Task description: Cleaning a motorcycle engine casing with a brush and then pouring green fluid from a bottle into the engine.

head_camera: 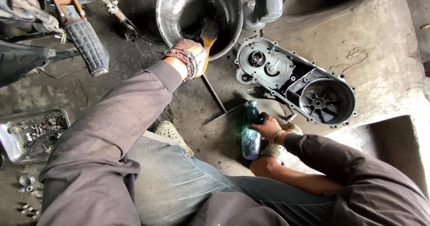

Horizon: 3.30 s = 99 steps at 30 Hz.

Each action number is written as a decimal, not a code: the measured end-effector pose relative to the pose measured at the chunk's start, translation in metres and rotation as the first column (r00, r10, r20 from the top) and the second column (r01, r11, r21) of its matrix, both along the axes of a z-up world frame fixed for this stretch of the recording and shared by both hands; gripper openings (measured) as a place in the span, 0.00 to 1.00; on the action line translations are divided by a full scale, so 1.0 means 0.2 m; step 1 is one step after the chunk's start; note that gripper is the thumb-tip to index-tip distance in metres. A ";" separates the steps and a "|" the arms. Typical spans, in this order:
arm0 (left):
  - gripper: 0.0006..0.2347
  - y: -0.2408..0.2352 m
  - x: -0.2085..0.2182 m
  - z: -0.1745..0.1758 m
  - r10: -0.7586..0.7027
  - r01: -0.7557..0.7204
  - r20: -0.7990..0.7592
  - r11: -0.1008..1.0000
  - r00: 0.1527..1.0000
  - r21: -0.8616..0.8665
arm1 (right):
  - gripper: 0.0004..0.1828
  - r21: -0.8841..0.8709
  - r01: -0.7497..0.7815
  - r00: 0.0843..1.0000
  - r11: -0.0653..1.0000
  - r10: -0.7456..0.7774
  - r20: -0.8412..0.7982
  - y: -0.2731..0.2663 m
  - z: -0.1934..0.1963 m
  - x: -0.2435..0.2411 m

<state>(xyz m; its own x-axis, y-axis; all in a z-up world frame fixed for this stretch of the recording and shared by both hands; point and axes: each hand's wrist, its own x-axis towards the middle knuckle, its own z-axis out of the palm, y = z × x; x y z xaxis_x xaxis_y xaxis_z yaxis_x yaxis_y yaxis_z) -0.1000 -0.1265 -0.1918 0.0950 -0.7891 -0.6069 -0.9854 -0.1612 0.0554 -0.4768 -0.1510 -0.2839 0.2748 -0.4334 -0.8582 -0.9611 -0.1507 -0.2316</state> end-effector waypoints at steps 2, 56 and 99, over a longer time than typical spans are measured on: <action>0.13 0.01 0.02 0.10 0.009 -0.009 -0.002 1.000 1.000 -0.001 | 0.38 0.013 -0.031 0.999 0.999 0.031 0.040 0.00 -0.11 -0.04; 0.17 0.29 0.22 0.06 0.339 -0.304 -0.047 0.890 0.940 0.339 | 0.35 0.360 0.364 0.411 0.859 -0.495 0.766 -0.43 0.81 1.66; 0.15 0.28 0.21 0.06 0.314 -0.300 0.000 0.908 0.949 0.294 | 0.09 0.861 0.283 0.067 0.423 -0.904 0.422 -0.56 0.69 1.61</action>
<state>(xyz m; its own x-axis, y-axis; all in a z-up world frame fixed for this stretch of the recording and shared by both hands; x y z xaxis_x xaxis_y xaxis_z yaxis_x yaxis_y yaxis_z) -0.0588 -0.0698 -0.1791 0.2709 -0.5169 -0.8120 -0.8821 -0.4711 0.0056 -0.1542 -0.2636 -0.1468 0.7169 -0.4845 -0.5013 0.1141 0.7909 -0.6012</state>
